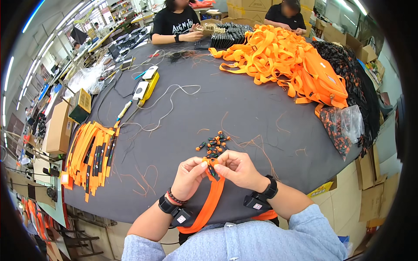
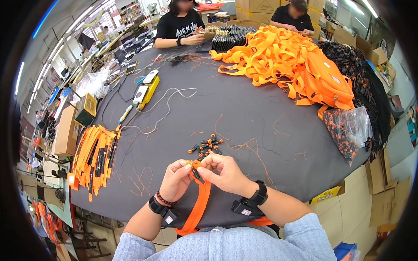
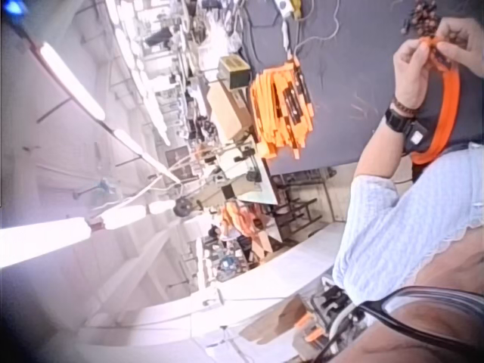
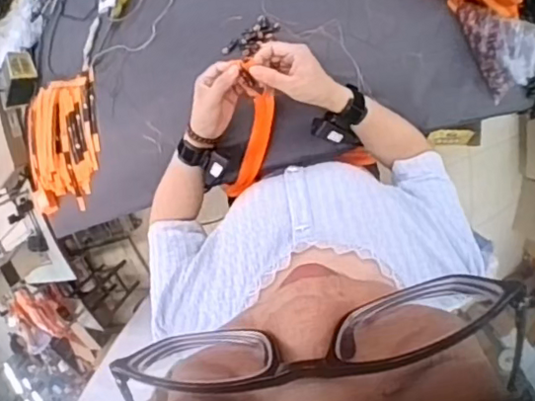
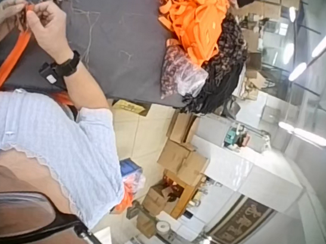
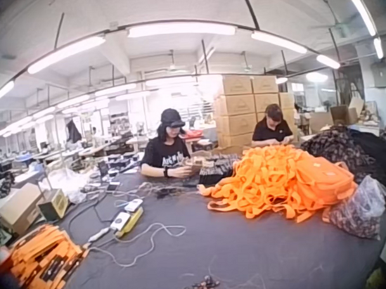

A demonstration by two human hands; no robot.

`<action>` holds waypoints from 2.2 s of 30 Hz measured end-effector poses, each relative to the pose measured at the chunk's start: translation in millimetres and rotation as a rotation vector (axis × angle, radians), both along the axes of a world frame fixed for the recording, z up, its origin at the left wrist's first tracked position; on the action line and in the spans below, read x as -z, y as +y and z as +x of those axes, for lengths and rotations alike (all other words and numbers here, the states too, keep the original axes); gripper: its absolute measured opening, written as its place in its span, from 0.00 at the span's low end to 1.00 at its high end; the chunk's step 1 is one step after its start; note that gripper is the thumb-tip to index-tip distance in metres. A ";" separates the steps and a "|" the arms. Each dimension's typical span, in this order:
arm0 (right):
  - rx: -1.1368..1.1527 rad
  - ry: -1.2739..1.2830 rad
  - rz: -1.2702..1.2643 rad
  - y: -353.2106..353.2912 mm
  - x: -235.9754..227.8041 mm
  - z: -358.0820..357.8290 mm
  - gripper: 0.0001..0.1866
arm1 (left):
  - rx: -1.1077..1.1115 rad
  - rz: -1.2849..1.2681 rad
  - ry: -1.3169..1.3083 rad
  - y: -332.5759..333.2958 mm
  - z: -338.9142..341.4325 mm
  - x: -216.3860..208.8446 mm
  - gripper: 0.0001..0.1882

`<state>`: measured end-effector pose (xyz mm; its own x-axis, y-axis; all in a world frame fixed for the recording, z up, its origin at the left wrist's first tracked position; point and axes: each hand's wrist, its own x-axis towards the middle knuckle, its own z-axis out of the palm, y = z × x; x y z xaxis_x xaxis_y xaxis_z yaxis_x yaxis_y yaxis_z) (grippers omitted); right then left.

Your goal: Assembling black plastic components onto orange leather or fabric straps at a work table.

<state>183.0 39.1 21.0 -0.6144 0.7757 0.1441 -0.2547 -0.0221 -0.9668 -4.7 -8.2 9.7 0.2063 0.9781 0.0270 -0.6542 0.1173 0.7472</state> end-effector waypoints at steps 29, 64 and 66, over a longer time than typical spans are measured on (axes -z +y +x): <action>0.142 0.051 0.372 5.2 13.7 -5.0 0.11 | -0.192 0.135 0.302 -1.7 8.1 2.3 0.07; 0.341 0.019 0.478 1.5 17.5 -14.2 0.06 | -0.176 0.129 0.277 -3.0 12.0 8.3 0.07; 0.325 0.019 0.498 2.7 20.1 -13.9 0.06 | -0.181 0.146 0.301 -2.3 11.9 9.9 0.07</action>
<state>169.1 41.8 1.0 -0.3502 0.7597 0.5479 -0.1895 0.5153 -0.8358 7.2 -10.6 -0.3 0.0508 0.9897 0.1337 -0.4033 -0.1021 0.9094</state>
